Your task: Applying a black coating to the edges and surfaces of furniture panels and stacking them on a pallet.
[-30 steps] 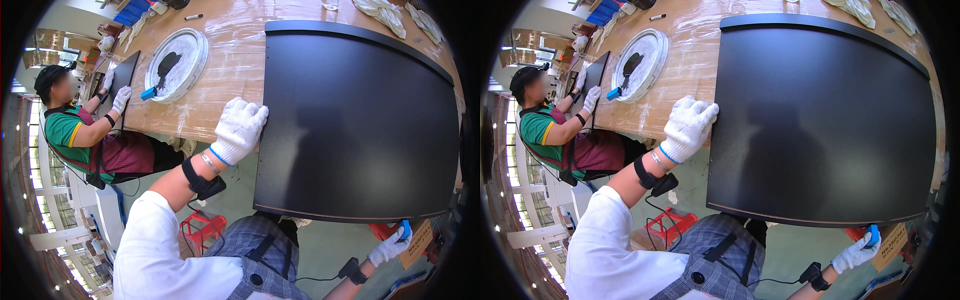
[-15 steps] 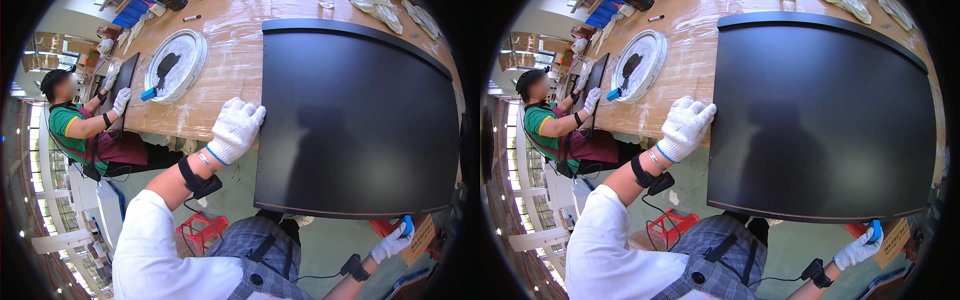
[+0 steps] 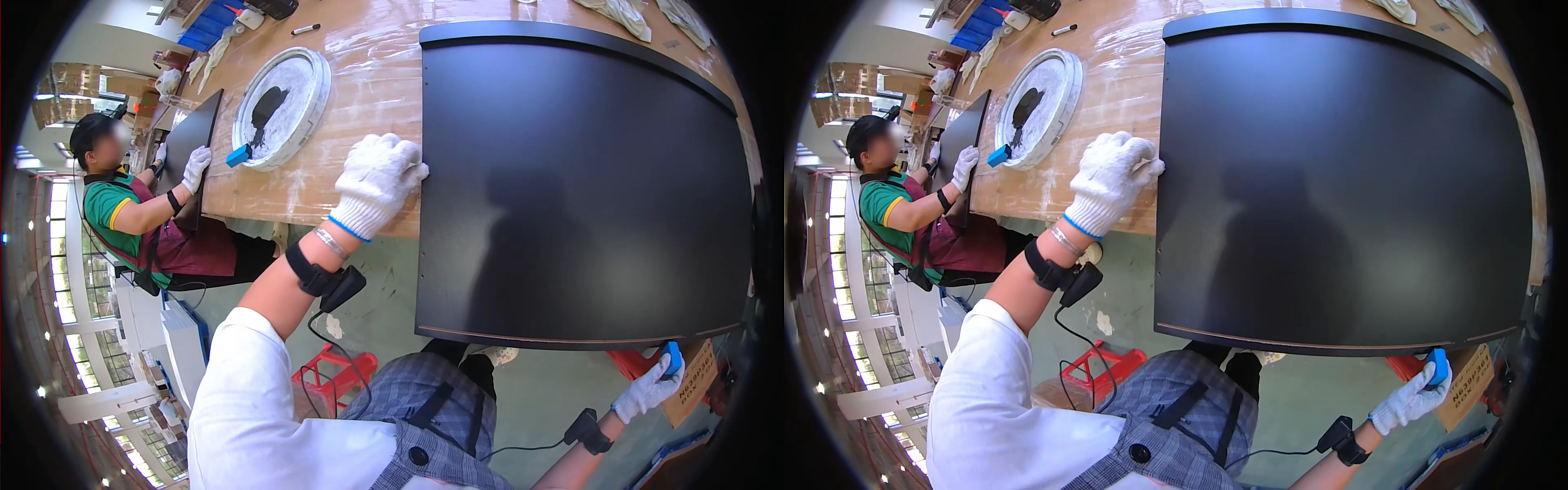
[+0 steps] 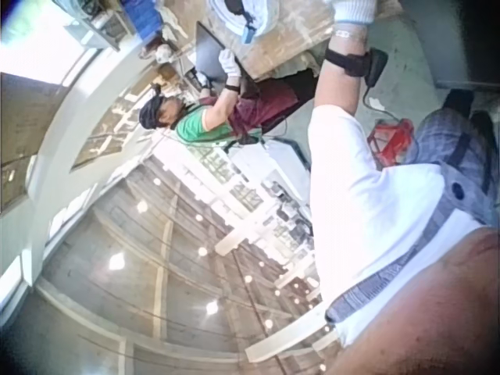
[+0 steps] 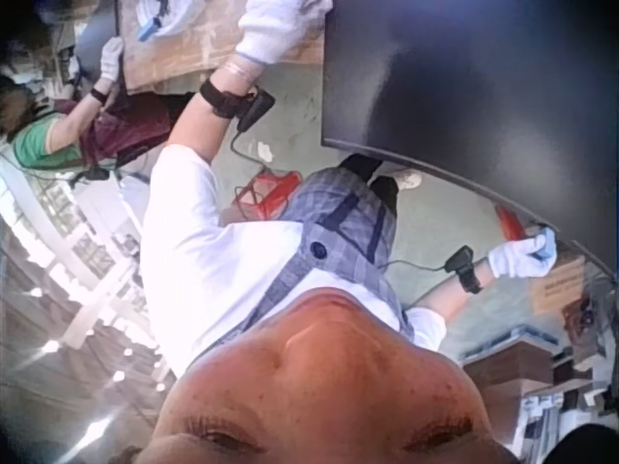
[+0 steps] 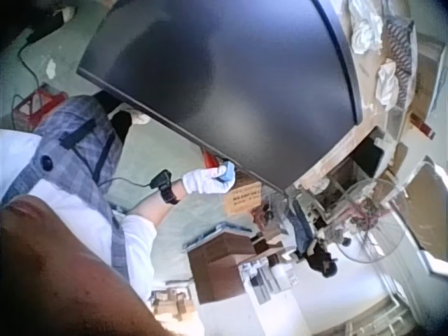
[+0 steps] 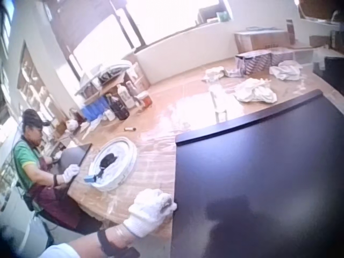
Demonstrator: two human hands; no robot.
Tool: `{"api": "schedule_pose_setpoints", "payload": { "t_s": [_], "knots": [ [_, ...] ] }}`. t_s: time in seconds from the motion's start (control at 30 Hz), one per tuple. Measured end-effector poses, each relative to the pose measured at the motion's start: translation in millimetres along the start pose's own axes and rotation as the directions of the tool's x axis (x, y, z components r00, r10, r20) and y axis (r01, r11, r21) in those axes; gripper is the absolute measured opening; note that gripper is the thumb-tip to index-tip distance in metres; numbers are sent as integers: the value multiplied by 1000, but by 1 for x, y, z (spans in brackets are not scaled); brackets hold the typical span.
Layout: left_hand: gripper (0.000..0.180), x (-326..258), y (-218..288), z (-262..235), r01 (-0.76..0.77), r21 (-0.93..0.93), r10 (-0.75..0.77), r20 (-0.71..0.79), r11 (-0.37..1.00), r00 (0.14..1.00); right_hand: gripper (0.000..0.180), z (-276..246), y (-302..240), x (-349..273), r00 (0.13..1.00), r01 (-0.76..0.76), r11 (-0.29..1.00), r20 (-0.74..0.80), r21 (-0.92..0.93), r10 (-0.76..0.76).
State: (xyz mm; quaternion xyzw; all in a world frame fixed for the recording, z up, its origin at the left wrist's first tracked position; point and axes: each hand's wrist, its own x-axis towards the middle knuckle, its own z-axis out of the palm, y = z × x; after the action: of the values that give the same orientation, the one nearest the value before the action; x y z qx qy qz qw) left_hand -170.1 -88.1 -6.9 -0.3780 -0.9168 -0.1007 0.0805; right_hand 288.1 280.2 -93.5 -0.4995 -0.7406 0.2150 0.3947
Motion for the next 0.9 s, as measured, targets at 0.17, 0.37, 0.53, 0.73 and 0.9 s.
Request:
{"api": "schedule_pose_setpoints", "payload": {
  "t_s": [0.17,0.37,0.53,0.73,0.9],
  "knots": [
    [15,20,0,5,-52,67,50,30,996,998,34,1,-2,-2,1000,8,1000,-17,-12,-9],
    [12,12,6,-1,-118,132,107,92,984,990,42,2,-2,-3,1000,-16,999,-14,32,17],
    [10,22,7,-1,-177,162,169,61,971,984,42,3,-3,-5,1000,-4,998,-28,56,6],
    [10,17,9,-3,-149,142,132,120,979,984,43,5,-9,-4,998,19,1000,-53,10,-19],
    [11,26,8,-1,-143,159,131,82,977,988,42,4,-11,-3,1000,22,1000,-19,0,-22]
  ]
}}
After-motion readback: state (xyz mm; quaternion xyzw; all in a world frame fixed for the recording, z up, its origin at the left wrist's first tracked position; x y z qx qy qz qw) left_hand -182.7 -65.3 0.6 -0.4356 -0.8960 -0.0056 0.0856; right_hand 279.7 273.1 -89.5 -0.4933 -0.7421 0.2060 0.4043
